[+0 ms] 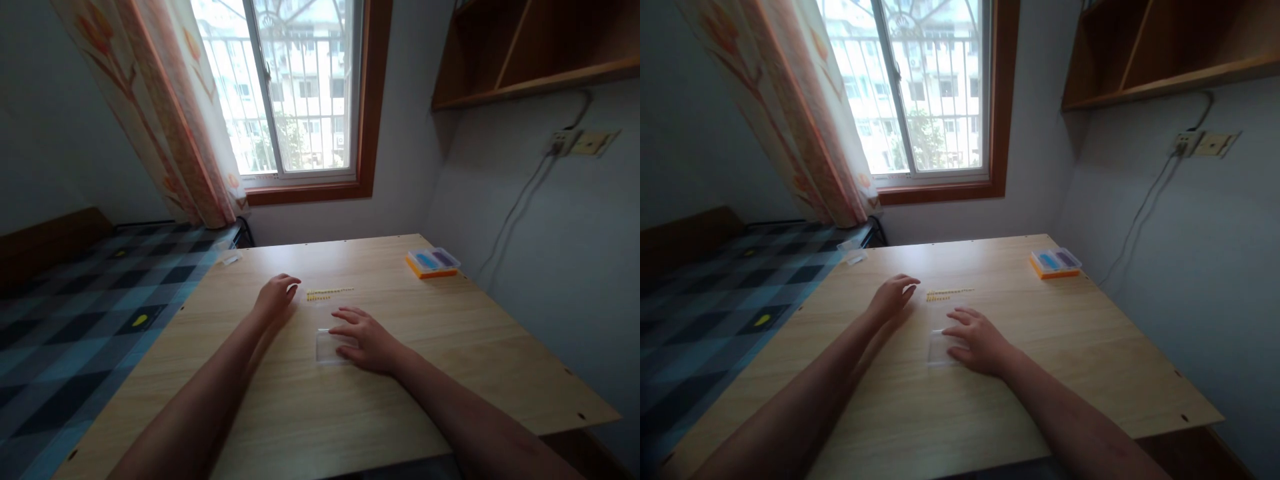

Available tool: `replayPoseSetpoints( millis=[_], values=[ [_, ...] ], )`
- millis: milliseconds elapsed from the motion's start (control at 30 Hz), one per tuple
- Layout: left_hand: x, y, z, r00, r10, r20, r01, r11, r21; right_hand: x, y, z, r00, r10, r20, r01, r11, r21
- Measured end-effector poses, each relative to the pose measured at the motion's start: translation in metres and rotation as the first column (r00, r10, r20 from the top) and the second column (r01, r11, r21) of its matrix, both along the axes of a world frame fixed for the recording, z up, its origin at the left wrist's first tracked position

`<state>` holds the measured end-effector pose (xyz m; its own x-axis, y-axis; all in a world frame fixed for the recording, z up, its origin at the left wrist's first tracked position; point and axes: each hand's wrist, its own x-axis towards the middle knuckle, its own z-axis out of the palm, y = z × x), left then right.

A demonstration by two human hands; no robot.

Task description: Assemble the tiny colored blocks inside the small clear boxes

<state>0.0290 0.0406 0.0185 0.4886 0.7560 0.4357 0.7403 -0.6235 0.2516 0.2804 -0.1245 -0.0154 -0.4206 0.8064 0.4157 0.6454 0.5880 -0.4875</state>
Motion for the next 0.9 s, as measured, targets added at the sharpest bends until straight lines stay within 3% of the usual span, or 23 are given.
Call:
replayPoseSetpoints(
  millis=[133, 233, 400, 900],
  values=[
    [-0.004, 0.012, -0.030, 0.998, -0.067, 0.014, 0.068, 0.996, -0.054, 0.001, 0.000, 0.000, 1.000, -0.024, 0.004, 0.024, 1.000, -0.009],
    [-0.005, 0.014, -0.039, 0.993, -0.116, 0.023, 0.118, 0.991, -0.067, 0.001, 0.000, -0.001, 0.999, -0.032, 0.010, 0.032, 0.999, -0.012],
    [-0.005, 0.019, -0.044, 0.989, -0.144, 0.024, 0.145, 0.986, -0.080, 0.000, -0.001, -0.001, 0.999, -0.020, 0.036, 0.020, 1.000, -0.018],
    [-0.010, 0.021, -0.043, 0.993, 0.011, 0.117, 0.001, 0.995, -0.097, 0.000, -0.003, -0.002, 0.999, -0.026, 0.031, 0.026, 1.000, -0.010]
  ],
)
